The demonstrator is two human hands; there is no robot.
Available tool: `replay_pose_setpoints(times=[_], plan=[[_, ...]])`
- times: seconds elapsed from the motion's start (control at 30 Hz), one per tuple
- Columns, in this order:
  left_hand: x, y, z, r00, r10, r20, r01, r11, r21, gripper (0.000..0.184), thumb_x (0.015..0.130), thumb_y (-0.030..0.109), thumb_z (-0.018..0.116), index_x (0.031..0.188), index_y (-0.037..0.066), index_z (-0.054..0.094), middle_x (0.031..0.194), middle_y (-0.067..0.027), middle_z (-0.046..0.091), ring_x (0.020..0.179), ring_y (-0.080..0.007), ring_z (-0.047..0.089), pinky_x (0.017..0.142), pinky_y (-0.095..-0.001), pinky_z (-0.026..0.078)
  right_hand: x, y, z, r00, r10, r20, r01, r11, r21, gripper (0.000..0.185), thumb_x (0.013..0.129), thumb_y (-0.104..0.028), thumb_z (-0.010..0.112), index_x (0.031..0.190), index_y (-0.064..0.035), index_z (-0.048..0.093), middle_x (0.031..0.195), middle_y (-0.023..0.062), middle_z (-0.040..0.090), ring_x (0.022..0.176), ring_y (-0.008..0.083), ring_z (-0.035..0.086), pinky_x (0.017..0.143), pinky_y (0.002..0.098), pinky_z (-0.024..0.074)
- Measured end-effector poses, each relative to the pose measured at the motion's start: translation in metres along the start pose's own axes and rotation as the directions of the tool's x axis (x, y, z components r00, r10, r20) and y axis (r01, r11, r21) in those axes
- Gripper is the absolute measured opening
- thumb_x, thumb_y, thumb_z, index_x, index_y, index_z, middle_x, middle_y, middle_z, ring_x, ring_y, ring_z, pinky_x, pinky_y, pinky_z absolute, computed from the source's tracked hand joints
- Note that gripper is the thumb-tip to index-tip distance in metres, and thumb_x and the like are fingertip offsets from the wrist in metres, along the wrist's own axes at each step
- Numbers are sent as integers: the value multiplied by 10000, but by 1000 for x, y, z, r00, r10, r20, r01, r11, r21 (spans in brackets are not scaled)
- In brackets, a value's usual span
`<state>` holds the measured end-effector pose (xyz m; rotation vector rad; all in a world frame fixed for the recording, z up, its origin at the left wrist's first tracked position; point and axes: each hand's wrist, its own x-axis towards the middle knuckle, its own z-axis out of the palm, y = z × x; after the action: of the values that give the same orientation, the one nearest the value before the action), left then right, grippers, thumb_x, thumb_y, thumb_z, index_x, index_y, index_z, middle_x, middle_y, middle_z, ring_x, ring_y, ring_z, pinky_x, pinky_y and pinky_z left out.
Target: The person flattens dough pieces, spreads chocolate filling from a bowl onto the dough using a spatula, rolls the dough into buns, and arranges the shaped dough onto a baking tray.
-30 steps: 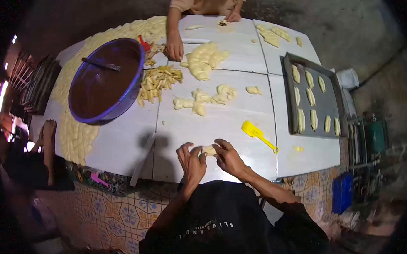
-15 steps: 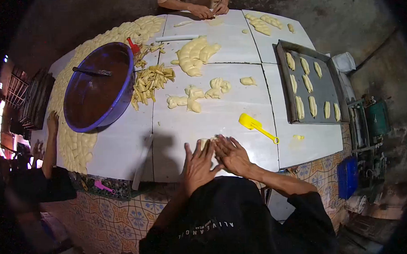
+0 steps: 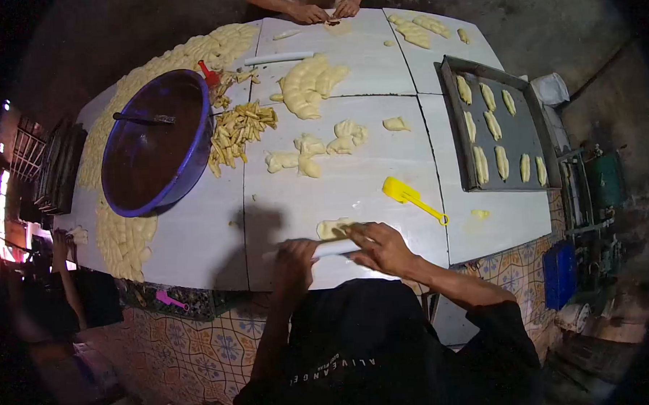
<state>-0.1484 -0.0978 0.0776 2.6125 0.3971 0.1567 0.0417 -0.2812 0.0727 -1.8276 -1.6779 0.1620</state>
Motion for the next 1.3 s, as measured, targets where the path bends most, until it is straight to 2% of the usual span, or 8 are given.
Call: replay_pose_setpoints(times=[0.1,0.53,0.67,0.77,0.97,1.03,1.07,1.3], plan=[[30,-17,40,989,121,-90,-119,993,23,452,918,149,667,1333,-5,576,1396,-225,565,1380,-383,474,1119,-555,359,2,33,24,989,8,-145,-24,993,-114,362,880,-254,758,1162,-32,714,1023,102,739,1101,277,669,832,388,550],[188,-51,44,907,-84,-412,276,859,431,691,1058,409,422,1606,37,228,1674,-270,116,1544,-483,58,1149,-750,71,78,110,28,953,218,-210,-291,852,-435,322,988,-358,574,1210,-174,719,1453,153,541,1388,353,449,1009,524,428],[176,-48,12,711,-81,-698,185,980,74,694,971,248,594,1552,-18,322,1608,-271,307,1503,-441,246,1165,-636,201,90,104,-1,946,288,-146,-312,934,-177,313,967,-390,592,1133,-146,695,1149,137,634,1125,341,582,861,522,486],[130,-75,14,928,-53,-369,49,999,-21,370,939,168,627,1270,4,656,1177,-151,672,1109,-350,599,962,-469,448,64,96,7,991,86,-107,-109,966,-233,297,884,-230,721,1116,-49,677,1108,146,649,1010,359,616,841,483,510],[53,-83,51,952,122,-282,-103,991,81,327,928,46,585,1240,2,672,1150,-182,653,1091,-368,597,968,-486,458,21,64,18,977,143,-160,-153,987,-53,341,842,-99,738,1145,33,658,1088,187,644,1009,380,608,858,467,519],[25,-80,75,939,-122,-321,-1,934,-357,326,906,-8,572,1211,1,685,1161,-194,645,1103,-372,595,988,-481,459,-7,55,30,975,112,-194,-127,989,-69,332,853,-61,711,1166,29,646,1134,193,623,1057,377,594,894,461,516],[7,-59,59,940,109,-324,-29,970,242,335,872,-36,580,1191,-10,681,1128,-195,650,1108,-377,597,1002,-471,458,-20,54,37,974,137,-180,-146,989,-37,333,857,-31,690,1180,27,635,1168,201,604,1096,379,578,916,456,515],[-12,-35,55,923,118,-365,-105,993,55,419,917,161,655,1296,-16,619,1228,-210,641,1226,-412,560,1067,-569,404,-31,30,17,986,96,-134,-88,994,70,362,833,-183,785,1144,-21,695,1087,143,649,1020,319,619,856,434,518]])
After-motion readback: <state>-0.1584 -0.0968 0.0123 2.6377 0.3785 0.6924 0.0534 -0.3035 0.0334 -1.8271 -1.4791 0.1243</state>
